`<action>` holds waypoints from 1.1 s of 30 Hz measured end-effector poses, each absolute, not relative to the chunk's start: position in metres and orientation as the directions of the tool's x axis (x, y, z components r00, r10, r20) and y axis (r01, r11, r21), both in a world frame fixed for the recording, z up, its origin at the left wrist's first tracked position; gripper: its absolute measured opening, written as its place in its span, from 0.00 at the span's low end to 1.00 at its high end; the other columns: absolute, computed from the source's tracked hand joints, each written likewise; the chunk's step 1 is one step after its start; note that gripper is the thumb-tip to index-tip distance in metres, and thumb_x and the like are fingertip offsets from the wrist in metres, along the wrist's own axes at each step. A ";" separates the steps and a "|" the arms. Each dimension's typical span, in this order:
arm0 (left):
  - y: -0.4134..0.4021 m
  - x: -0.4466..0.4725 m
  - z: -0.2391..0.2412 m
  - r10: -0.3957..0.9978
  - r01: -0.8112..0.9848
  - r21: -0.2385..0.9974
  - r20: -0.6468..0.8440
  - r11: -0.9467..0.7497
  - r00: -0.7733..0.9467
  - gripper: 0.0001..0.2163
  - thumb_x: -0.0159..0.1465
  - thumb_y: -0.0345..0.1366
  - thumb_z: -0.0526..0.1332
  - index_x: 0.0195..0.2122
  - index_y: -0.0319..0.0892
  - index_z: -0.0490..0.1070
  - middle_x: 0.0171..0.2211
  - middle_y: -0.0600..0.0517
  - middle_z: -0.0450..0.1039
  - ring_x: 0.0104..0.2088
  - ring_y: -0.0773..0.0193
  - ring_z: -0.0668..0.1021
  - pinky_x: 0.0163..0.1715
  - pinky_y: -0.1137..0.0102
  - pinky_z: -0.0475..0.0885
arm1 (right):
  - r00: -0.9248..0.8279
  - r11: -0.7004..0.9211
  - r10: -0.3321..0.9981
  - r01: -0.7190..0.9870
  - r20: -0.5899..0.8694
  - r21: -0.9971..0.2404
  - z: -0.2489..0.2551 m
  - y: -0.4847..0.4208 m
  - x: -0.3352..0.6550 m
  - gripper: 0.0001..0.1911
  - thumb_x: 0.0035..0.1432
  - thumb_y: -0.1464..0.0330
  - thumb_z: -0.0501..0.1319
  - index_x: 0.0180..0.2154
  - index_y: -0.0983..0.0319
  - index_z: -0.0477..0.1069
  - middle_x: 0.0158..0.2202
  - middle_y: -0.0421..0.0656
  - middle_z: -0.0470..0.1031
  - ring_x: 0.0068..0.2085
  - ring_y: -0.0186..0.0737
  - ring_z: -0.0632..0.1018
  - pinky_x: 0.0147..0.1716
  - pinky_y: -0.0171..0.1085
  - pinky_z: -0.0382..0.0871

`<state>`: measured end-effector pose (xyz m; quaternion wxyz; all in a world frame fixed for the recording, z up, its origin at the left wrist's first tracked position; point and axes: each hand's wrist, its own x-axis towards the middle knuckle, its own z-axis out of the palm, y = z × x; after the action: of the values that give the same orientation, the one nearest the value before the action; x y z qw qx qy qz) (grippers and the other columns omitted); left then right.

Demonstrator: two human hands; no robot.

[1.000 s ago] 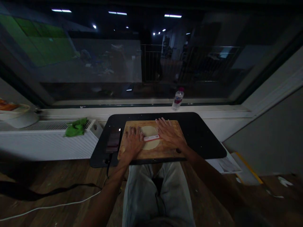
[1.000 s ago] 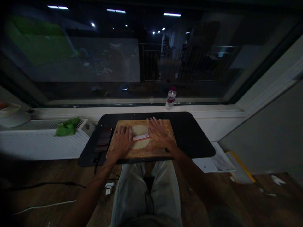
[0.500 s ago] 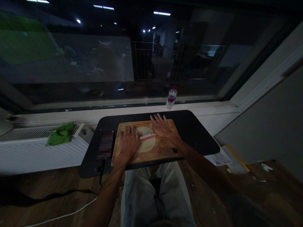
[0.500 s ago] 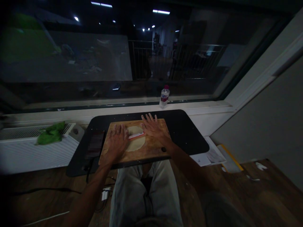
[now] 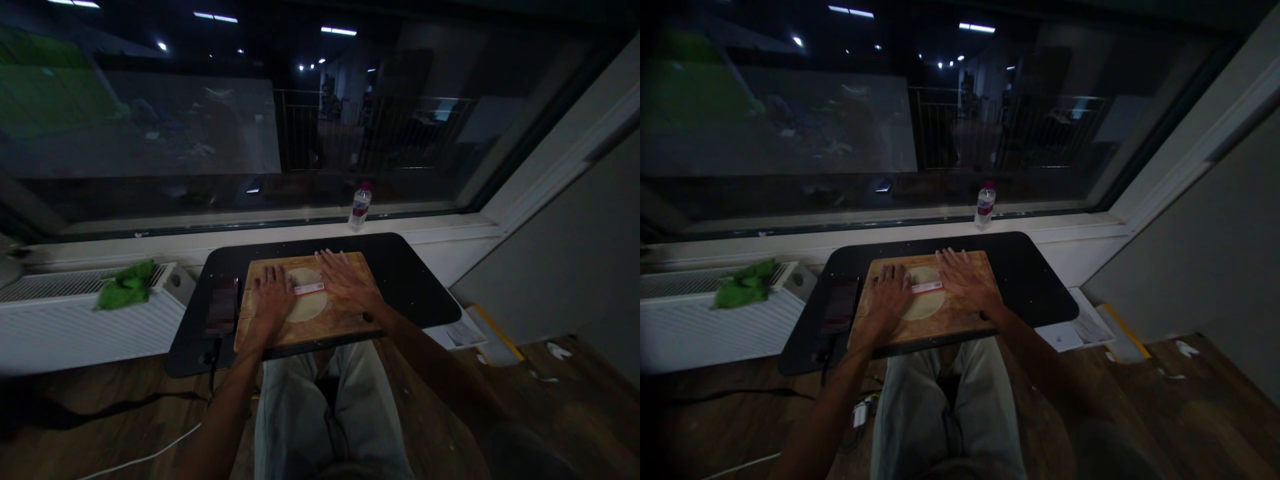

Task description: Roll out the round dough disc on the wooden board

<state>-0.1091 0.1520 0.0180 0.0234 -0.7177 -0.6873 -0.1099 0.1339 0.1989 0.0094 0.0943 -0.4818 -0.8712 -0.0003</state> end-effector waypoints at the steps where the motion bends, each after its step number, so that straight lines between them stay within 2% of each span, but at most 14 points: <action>1: 0.156 -0.109 0.017 0.981 0.991 0.119 0.190 -0.053 0.030 0.29 0.81 0.43 0.48 0.75 0.31 0.66 0.75 0.27 0.67 0.79 0.36 0.65 0.74 0.39 0.63 | -0.499 0.522 0.843 0.849 0.202 -0.084 0.003 0.179 0.136 0.35 0.83 0.58 0.44 0.82 0.66 0.51 0.83 0.53 0.54 0.83 0.54 0.53 0.82 0.62 0.44; 4: 0.163 -0.110 0.013 0.972 0.989 0.118 0.226 -0.088 0.060 0.29 0.81 0.43 0.46 0.75 0.30 0.66 0.76 0.29 0.65 0.80 0.37 0.62 0.76 0.41 0.61 | -0.425 0.457 0.861 0.888 0.280 -0.058 -0.012 0.126 0.130 0.36 0.82 0.60 0.47 0.81 0.70 0.52 0.82 0.58 0.55 0.82 0.57 0.56 0.82 0.60 0.47; 6: 0.164 -0.111 0.011 0.962 0.986 0.115 0.258 -0.122 0.089 0.29 0.81 0.42 0.46 0.75 0.29 0.66 0.77 0.30 0.63 0.81 0.39 0.60 0.77 0.43 0.61 | -0.346 0.379 0.889 0.924 0.301 -0.057 -0.016 0.106 0.122 0.37 0.81 0.61 0.48 0.81 0.72 0.52 0.81 0.60 0.56 0.82 0.61 0.57 0.82 0.63 0.48; 9: 0.162 -0.113 0.010 0.952 0.984 0.120 0.294 -0.129 0.089 0.30 0.81 0.42 0.45 0.75 0.29 0.66 0.77 0.31 0.63 0.81 0.39 0.60 0.77 0.43 0.59 | -0.313 0.346 0.906 0.935 0.284 -0.077 -0.010 0.113 0.118 0.36 0.81 0.60 0.47 0.82 0.69 0.52 0.81 0.59 0.58 0.82 0.63 0.57 0.81 0.67 0.47; 12: 0.158 -0.110 0.011 0.952 0.986 0.128 0.300 -0.107 0.065 0.30 0.81 0.44 0.45 0.75 0.30 0.67 0.77 0.31 0.65 0.81 0.39 0.61 0.77 0.41 0.59 | -0.358 0.390 0.896 0.917 0.262 -0.080 0.002 0.154 0.127 0.35 0.83 0.59 0.44 0.82 0.66 0.51 0.82 0.53 0.55 0.83 0.59 0.53 0.81 0.67 0.43; 14: 0.156 -0.107 0.011 0.952 0.985 0.140 0.302 -0.099 0.053 0.30 0.81 0.44 0.45 0.75 0.29 0.67 0.76 0.31 0.65 0.81 0.38 0.60 0.77 0.39 0.58 | -0.395 0.421 0.892 0.904 0.221 -0.082 0.012 0.191 0.131 0.35 0.83 0.57 0.44 0.82 0.62 0.51 0.82 0.51 0.55 0.83 0.58 0.52 0.81 0.68 0.40; 19: 0.149 -0.095 0.012 0.943 0.984 0.176 0.333 -0.038 -0.023 0.31 0.81 0.43 0.45 0.76 0.27 0.65 0.75 0.27 0.66 0.80 0.33 0.60 0.75 0.31 0.58 | -0.667 0.672 0.740 0.726 0.092 -0.145 0.029 0.270 0.121 0.32 0.84 0.54 0.46 0.81 0.53 0.57 0.81 0.42 0.60 0.83 0.46 0.56 0.83 0.57 0.41; 23: 0.146 -0.091 0.017 0.954 0.988 0.154 0.297 -0.006 -0.041 0.31 0.81 0.43 0.44 0.75 0.24 0.65 0.74 0.25 0.66 0.80 0.31 0.61 0.72 0.32 0.63 | -0.659 0.661 0.748 0.729 0.078 -0.176 0.031 0.293 0.110 0.31 0.84 0.53 0.46 0.80 0.53 0.59 0.82 0.43 0.60 0.82 0.45 0.57 0.83 0.55 0.41; 29: 0.154 -0.094 0.025 0.977 0.989 0.149 0.209 0.007 -0.038 0.30 0.81 0.42 0.46 0.76 0.28 0.66 0.73 0.26 0.69 0.77 0.33 0.67 0.71 0.36 0.65 | -0.535 0.545 0.838 0.828 0.109 -0.128 0.013 0.246 0.124 0.32 0.83 0.56 0.44 0.81 0.55 0.58 0.81 0.45 0.60 0.82 0.49 0.57 0.82 0.60 0.46; 33: 0.159 -0.093 0.021 0.970 0.990 0.141 0.241 0.003 -0.038 0.29 0.81 0.43 0.45 0.74 0.31 0.68 0.72 0.27 0.70 0.76 0.33 0.67 0.70 0.34 0.66 | -0.490 0.516 0.845 0.852 0.214 -0.085 0.003 0.179 0.132 0.32 0.82 0.61 0.48 0.80 0.63 0.59 0.80 0.52 0.62 0.82 0.53 0.58 0.82 0.61 0.48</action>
<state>-0.0933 0.1587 0.0212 0.0374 -0.6927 -0.7073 -0.1360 0.1324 0.1792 0.0032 0.1146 -0.4916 -0.8631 -0.0163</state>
